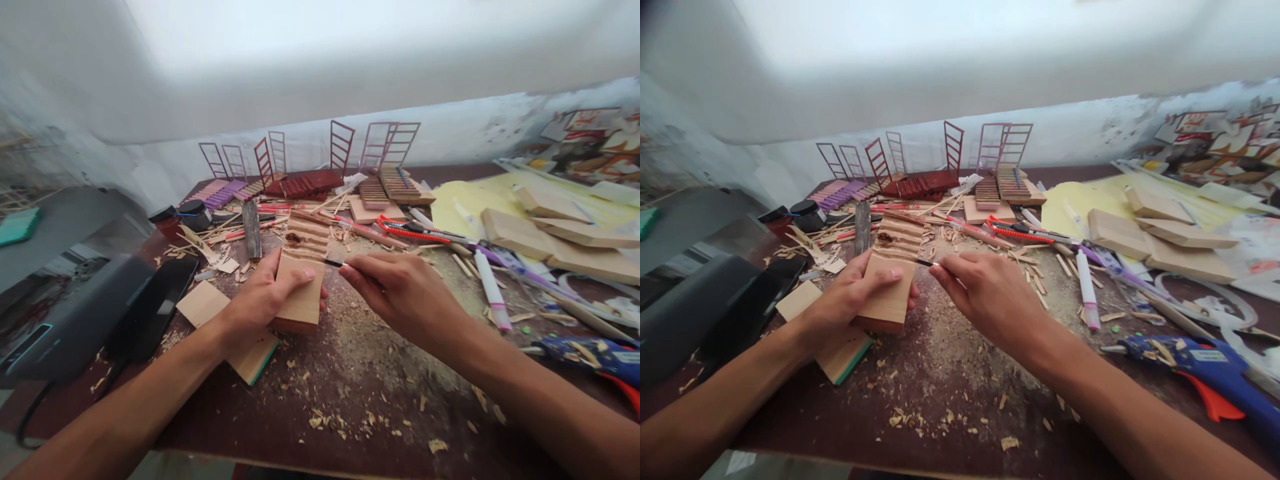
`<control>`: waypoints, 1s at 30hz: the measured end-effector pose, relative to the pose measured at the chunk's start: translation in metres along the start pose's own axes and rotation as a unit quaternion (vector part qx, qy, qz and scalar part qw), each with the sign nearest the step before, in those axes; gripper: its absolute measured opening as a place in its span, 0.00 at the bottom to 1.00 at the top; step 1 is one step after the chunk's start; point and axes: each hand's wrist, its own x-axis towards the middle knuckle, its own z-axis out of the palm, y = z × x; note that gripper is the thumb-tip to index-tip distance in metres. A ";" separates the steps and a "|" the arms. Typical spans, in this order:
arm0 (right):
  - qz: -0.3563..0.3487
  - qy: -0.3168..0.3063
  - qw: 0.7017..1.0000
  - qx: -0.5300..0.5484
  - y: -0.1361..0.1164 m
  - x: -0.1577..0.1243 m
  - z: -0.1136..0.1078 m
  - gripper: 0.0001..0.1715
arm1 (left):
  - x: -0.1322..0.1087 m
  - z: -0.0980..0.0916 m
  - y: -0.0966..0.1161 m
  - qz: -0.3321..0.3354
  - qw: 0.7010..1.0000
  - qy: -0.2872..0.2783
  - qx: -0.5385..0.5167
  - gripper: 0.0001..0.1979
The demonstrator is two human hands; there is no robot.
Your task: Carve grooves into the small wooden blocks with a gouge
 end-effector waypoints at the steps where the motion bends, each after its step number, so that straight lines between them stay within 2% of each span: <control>1: 0.001 0.003 1.000 -0.009 0.000 -0.001 0.001 0.25 | 0.000 0.000 0.000 -0.002 1.000 0.001 0.001 0.22; 6: -0.007 0.014 0.998 -0.054 0.000 -0.001 0.002 0.24 | -0.001 -0.001 -0.001 0.001 1.000 -0.006 0.007 0.23; 10: -0.005 0.000 0.999 -0.038 0.001 -0.001 0.001 0.24 | 0.000 -0.002 -0.003 0.009 1.000 -0.009 0.010 0.24; 21: 0.003 -0.033 0.999 -0.014 0.003 0.002 -0.003 0.27 | 0.008 -0.008 -0.013 0.083 0.996 -0.015 0.033 0.25; 30: 0.036 -0.060 0.998 0.008 0.006 0.002 -0.002 0.27 | 0.006 -0.003 -0.013 0.076 0.996 0.004 0.046 0.25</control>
